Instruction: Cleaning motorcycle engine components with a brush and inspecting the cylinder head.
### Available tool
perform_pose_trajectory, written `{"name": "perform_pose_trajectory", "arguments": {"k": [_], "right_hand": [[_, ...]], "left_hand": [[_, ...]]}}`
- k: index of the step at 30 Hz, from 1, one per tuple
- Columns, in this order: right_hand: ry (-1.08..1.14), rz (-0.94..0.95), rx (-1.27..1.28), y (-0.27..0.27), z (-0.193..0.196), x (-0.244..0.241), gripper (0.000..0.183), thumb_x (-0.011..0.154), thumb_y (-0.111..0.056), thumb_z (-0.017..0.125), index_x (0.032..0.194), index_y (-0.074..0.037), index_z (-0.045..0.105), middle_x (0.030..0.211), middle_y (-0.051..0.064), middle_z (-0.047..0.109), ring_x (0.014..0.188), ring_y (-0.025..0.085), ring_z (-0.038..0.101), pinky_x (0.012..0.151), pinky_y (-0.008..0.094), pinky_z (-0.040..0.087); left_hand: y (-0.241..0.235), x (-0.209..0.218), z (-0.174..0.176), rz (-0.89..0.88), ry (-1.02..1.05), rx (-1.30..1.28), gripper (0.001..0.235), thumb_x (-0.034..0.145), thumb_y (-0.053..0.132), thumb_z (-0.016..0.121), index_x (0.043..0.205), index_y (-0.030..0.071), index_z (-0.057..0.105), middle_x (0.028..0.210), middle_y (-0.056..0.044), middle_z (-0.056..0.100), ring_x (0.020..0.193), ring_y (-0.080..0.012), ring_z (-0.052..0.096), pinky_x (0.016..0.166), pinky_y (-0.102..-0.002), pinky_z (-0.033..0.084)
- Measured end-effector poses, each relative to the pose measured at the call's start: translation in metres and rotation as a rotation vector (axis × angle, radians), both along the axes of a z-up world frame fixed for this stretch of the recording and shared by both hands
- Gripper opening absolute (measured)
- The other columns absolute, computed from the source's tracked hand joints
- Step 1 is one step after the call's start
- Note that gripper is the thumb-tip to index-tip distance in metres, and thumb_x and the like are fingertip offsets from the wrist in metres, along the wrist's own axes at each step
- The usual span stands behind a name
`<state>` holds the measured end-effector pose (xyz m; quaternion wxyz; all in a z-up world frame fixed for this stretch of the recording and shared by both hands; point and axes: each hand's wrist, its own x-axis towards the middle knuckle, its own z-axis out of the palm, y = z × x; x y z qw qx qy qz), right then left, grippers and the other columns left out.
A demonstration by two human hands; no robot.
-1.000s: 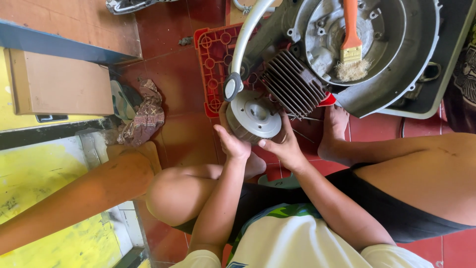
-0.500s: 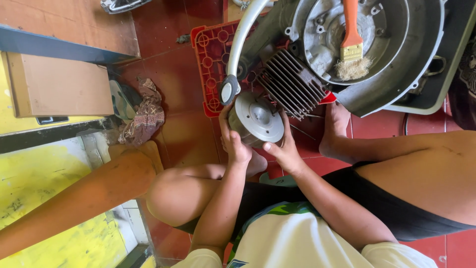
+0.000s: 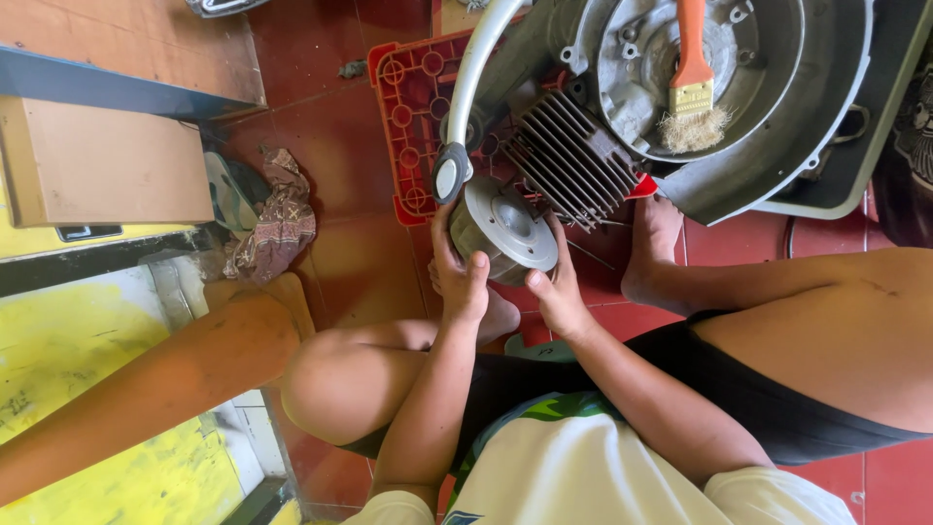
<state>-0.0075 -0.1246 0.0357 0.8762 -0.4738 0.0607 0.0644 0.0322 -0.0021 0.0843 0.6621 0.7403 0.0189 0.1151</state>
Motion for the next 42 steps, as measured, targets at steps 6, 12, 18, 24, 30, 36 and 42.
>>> {"name": "perform_pose_trajectory", "arguments": {"k": [6, 12, 18, 24, 30, 36, 42], "right_hand": [[0.007, -0.009, 0.011, 0.003, 0.000, -0.003, 0.123, 0.083, -0.062, 0.075, 0.164, 0.002, 0.007, 0.162, 0.036, 0.022, 0.152, 0.045, 0.022, 0.121, 0.060, 0.023], [0.051, -0.020, 0.068, 0.002, 0.007, 0.001, 0.122, 0.083, -0.060, 0.076, 0.163, 0.002, 0.008, 0.161, 0.035, 0.026, 0.151, 0.043, 0.025, 0.121, 0.059, 0.024], [0.072, -0.004, 0.092, -0.004, 0.035, 0.015, 0.122, 0.085, -0.063, 0.075, 0.163, 0.002, 0.007, 0.163, 0.033, 0.022, 0.152, 0.039, 0.023, 0.122, 0.058, 0.025], [0.139, -0.041, 0.194, -0.002, 0.056, 0.018, 0.116, 0.090, -0.065, 0.069, 0.164, 0.000, 0.008, 0.163, 0.030, 0.023, 0.151, 0.038, 0.025, 0.120, 0.059, 0.028], [0.165, -0.075, 0.277, 0.000, 0.086, 0.030, 0.110, 0.095, -0.065, 0.061, 0.162, 0.004, 0.007, 0.162, 0.034, 0.019, 0.150, 0.040, 0.025, 0.118, 0.063, 0.025], [0.184, -0.088, 0.323, 0.003, 0.073, 0.023, 0.104, 0.099, -0.064, 0.054, 0.163, 0.003, 0.006, 0.161, 0.032, 0.019, 0.149, 0.041, 0.027, 0.118, 0.064, 0.025], [0.373, -0.178, 0.467, 0.000, 0.091, 0.031, 0.094, 0.096, -0.074, 0.031, 0.153, 0.001, 0.038, 0.142, 0.025, 0.053, 0.136, 0.037, 0.052, 0.119, 0.060, 0.033]], "left_hand": [[0.003, 0.008, 0.017, -0.093, 0.004, 0.020, 0.095, 0.092, 0.065, 0.063, 0.157, 0.003, 0.030, 0.152, -0.022, 0.040, 0.146, -0.0319, 0.038, 0.124, -0.046, 0.028], [0.003, 0.009, 0.023, -0.140, 0.024, -0.030, 0.096, 0.091, 0.058, 0.068, 0.158, 0.001, 0.028, 0.155, -0.024, 0.039, 0.148, -0.0319, 0.036, 0.125, -0.046, 0.027], [0.007, 0.008, 0.024, -0.214, 0.046, -0.010, 0.099, 0.093, 0.063, 0.062, 0.159, 0.000, 0.024, 0.161, -0.024, 0.030, 0.153, -0.0302, 0.028, 0.128, -0.043, 0.022], [0.001, 0.003, 0.029, -0.226, 0.058, -0.053, 0.103, 0.089, 0.053, 0.070, 0.159, -0.004, 0.021, 0.161, -0.027, 0.028, 0.153, -0.0328, 0.025, 0.128, -0.045, 0.018], [0.007, 0.011, 0.030, -0.193, 0.038, 0.105, 0.102, 0.086, 0.052, 0.073, 0.156, -0.007, 0.028, 0.155, -0.030, 0.041, 0.146, -0.0378, 0.038, 0.123, -0.048, 0.030], [0.012, 0.006, 0.021, -0.183, 0.036, 0.110, 0.100, 0.087, 0.047, 0.078, 0.158, -0.003, 0.029, 0.160, -0.027, 0.037, 0.148, -0.0358, 0.035, 0.124, -0.049, 0.028], [0.011, 0.017, 0.029, -0.194, 0.028, 0.134, 0.100, 0.085, 0.048, 0.081, 0.160, 0.002, 0.032, 0.155, -0.024, 0.044, 0.142, -0.0378, 0.045, 0.115, -0.052, 0.039]]}}
